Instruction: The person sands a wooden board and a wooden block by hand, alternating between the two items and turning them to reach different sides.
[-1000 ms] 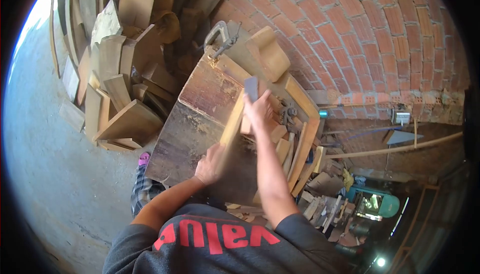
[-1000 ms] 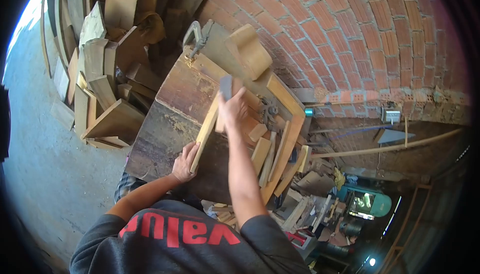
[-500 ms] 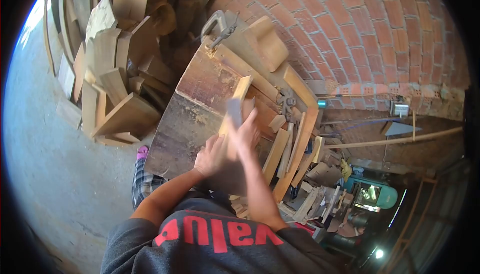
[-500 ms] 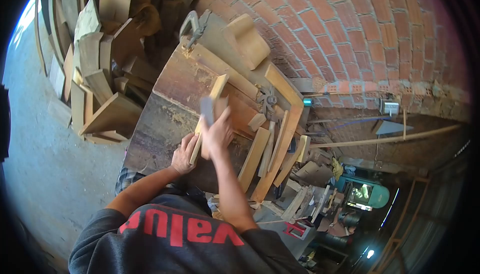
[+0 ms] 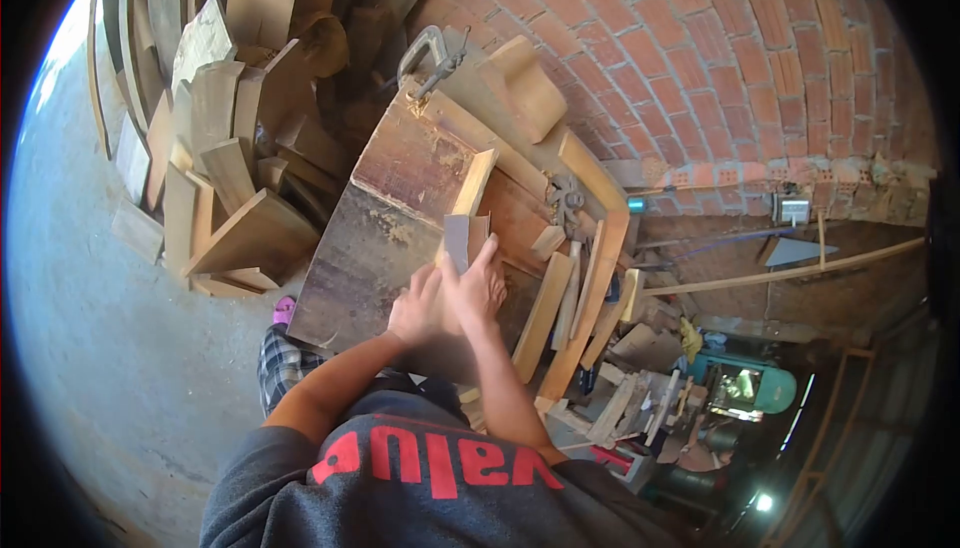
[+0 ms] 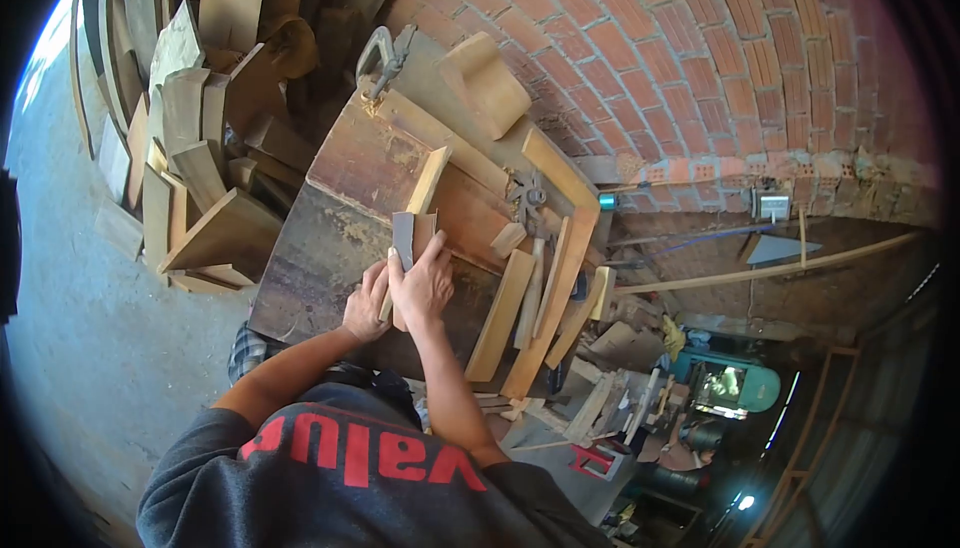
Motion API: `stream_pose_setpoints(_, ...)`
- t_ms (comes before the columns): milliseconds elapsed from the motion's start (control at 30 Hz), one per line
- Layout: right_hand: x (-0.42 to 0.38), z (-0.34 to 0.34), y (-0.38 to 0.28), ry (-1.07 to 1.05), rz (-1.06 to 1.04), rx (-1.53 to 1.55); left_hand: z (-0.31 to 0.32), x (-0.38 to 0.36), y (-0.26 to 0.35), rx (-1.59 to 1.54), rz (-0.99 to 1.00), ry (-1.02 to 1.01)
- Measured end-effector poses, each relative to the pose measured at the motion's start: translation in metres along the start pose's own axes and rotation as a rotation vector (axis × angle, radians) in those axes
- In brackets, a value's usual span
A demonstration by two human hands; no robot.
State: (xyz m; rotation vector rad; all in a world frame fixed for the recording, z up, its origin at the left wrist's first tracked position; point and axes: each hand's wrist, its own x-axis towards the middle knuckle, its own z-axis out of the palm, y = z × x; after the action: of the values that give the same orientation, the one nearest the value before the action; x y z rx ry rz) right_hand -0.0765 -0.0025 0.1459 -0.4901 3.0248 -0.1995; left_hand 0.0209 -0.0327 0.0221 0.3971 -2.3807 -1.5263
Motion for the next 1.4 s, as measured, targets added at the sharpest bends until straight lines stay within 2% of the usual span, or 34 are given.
stream_pose_setpoints(100, 0.045, 0.001, 0.001, -0.024, 0.047, 0.034, -0.002, -0.003, 0.002, 0.031, 0.012, -0.004)
stream_pose_setpoints(233, 0.164, -0.006, 0.001, -0.028, 0.140, 0.061, -0.004, -0.002, 0.005, -0.054, -0.062, -0.049)
stream_pose_setpoints(300, 0.179, -0.005, 0.011, -0.036, 0.138, 0.114, -0.006, -0.002, 0.008, -0.054, -0.055, -0.034)
stream_pose_setpoints(400, 0.159, 0.001, 0.039, -0.005, 0.123, 0.260, -0.007, -0.002, 0.008, -0.046, -0.042, -0.036)
stream_pose_setpoints(467, 0.108, 0.004, 0.062, 0.139, 0.133, 0.320, -0.008, -0.003, 0.011, -0.049, -0.040, -0.061)
stream_pose_setpoints(567, 0.053, 0.019, 0.088, 0.155, 0.331, 0.145, -0.007, -0.001, 0.013, 0.062, -0.017, -0.027)
stream_pose_setpoints(700, 0.031, 0.036, 0.096, 0.066, 0.427, 0.135, -0.005, 0.000, 0.015, 0.062, -0.010, -0.028)
stream_pose_setpoints(767, 0.022, 0.045, 0.094, 0.174, 0.414, 0.121, -0.004, 0.000, 0.013, 0.049, 0.005, -0.004)
stream_pose_setpoints(867, 0.003, 0.064, 0.106, 0.181, 0.427, 0.084, 0.002, 0.000, 0.007, 0.074, 0.012, 0.003)
stream_pose_setpoints(1067, -0.045, 0.057, 0.092, 0.193, 0.473, 0.082, 0.002, 0.001, 0.007, 0.075, 0.025, -0.001)
stream_pose_setpoints(1167, -0.049, 0.067, 0.095, 0.250, 0.468, 0.162, 0.002, 0.001, 0.007, 0.092, 0.079, 0.046)
stream_pose_setpoints(1267, -0.035, 0.065, 0.095, 0.279, 0.438, 0.173, 0.001, 0.001, 0.010, 0.105, 0.050, 0.027)
stream_pose_setpoints(1400, -0.012, 0.052, 0.084, 0.216, 0.478, 0.183, 0.000, 0.000, 0.013, 0.118, 0.022, 0.005)
